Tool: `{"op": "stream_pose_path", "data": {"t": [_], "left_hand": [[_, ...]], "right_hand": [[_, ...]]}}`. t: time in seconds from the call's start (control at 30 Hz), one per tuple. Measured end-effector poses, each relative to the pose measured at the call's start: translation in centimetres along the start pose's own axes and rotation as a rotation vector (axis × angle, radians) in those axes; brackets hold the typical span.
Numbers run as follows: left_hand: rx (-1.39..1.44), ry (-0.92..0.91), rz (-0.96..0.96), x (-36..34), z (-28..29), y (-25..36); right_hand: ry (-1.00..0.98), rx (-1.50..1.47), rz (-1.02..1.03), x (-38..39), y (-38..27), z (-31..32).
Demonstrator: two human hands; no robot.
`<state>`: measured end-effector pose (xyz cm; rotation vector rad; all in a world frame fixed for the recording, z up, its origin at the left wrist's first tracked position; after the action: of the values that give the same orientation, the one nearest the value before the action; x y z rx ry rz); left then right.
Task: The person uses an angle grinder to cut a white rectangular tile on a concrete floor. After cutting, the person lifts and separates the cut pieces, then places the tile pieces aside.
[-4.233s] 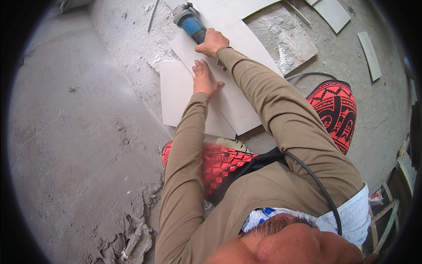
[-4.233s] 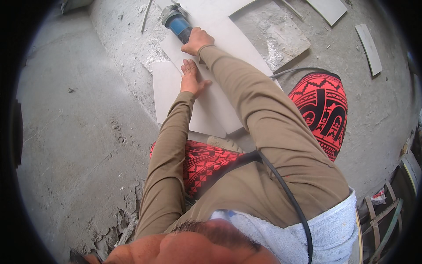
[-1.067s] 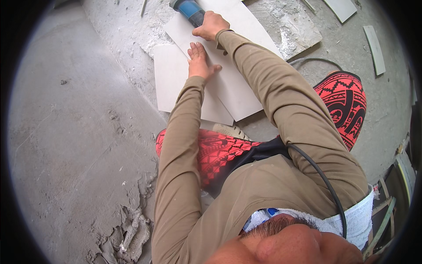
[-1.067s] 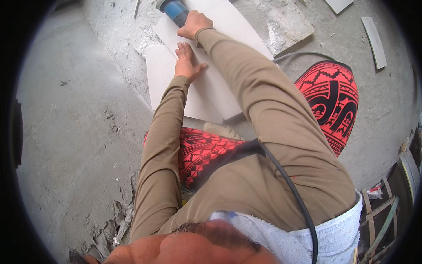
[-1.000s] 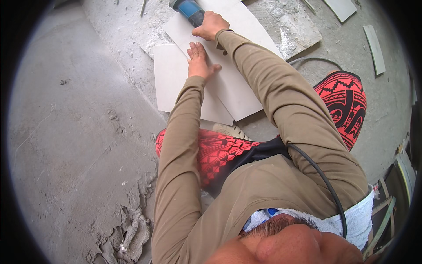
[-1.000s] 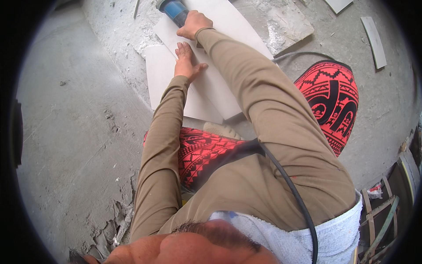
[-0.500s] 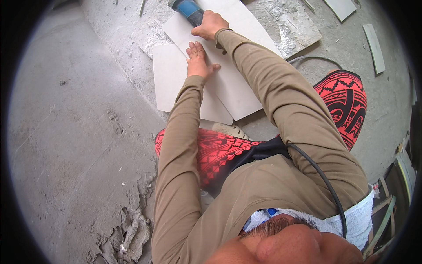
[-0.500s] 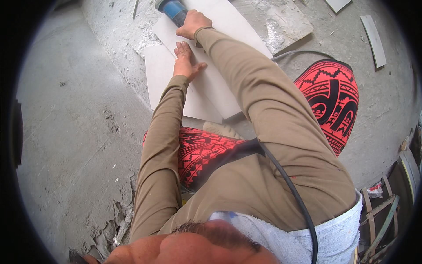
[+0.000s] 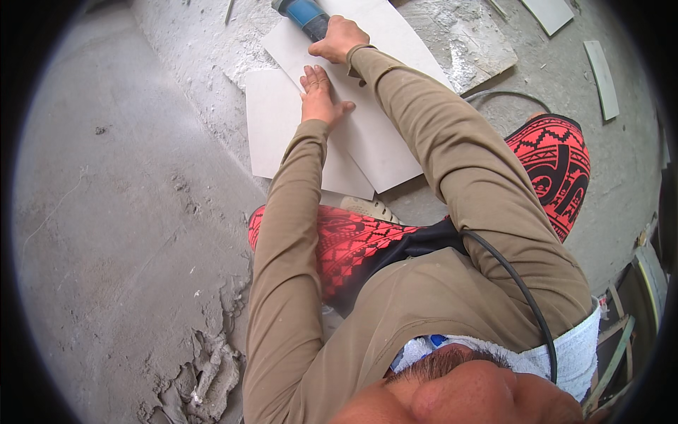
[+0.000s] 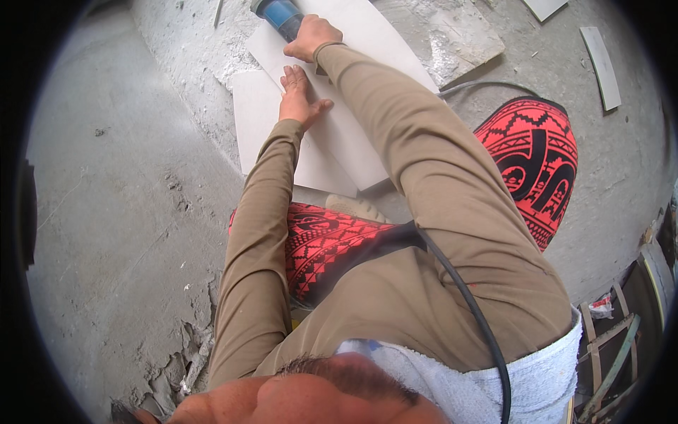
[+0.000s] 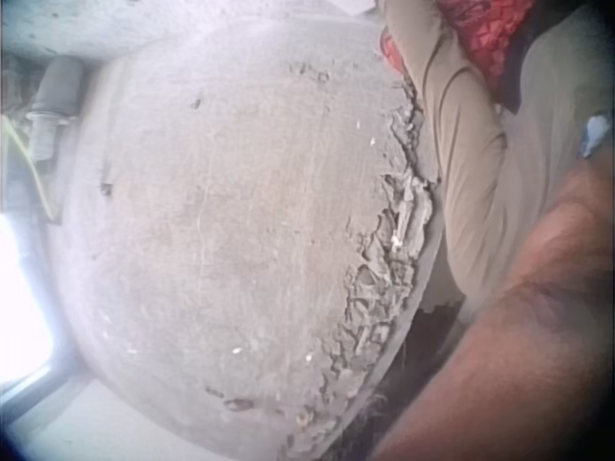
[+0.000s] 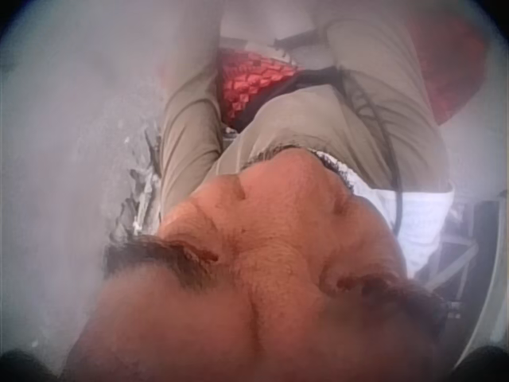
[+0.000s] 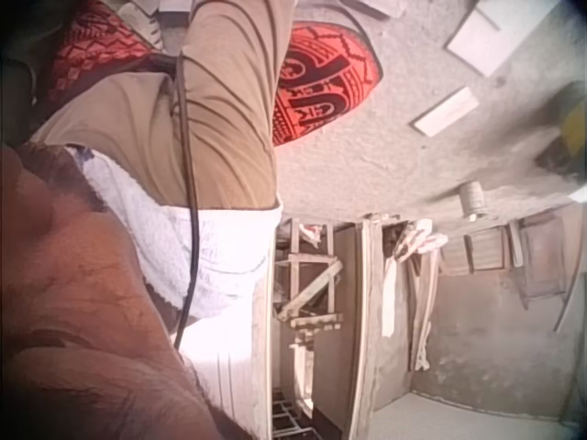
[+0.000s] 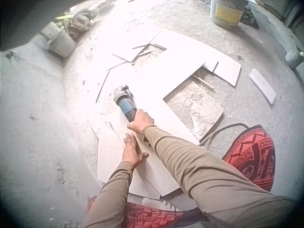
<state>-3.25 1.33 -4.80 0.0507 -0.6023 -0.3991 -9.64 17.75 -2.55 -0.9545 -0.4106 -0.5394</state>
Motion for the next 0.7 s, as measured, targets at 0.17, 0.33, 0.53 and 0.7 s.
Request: {"op": "stream_pose_path", "data": {"t": [0.17, 0.33, 0.53, 0.7], "left_hand": [[0.001, -0.010, 0.006, -0.02, -0.01, -0.04], [0.003, -0.017, 0.011, 0.01, 0.07, 0.03], [0.000, -0.021, 0.015, -0.01, -0.23, -0.14], [0.014, -0.023, 0.020, -0.03, -0.28, -0.11]], "right_hand": [[0.001, -0.016, 0.002, 0.09, 0.01, -0.10], [-0.018, -0.025, -0.005, 0.04, 0.08, -0.14], [-0.019, -0.028, -0.001, 0.04, 0.24, -0.40], [-0.021, -0.030, 0.002, -0.13, 0.41, -0.49]]}}
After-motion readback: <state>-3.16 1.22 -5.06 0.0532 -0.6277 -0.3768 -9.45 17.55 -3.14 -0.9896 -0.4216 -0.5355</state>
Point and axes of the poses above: each hand's wrist, its own x-axis away from the middle knuckle, its own z-axis out of the back of the hand, y = z × x, the point moved 3 cm from there along -x, towards the middle knuckle, and after that the axes turned 3 degrees about -x, right-handed, at the moved point
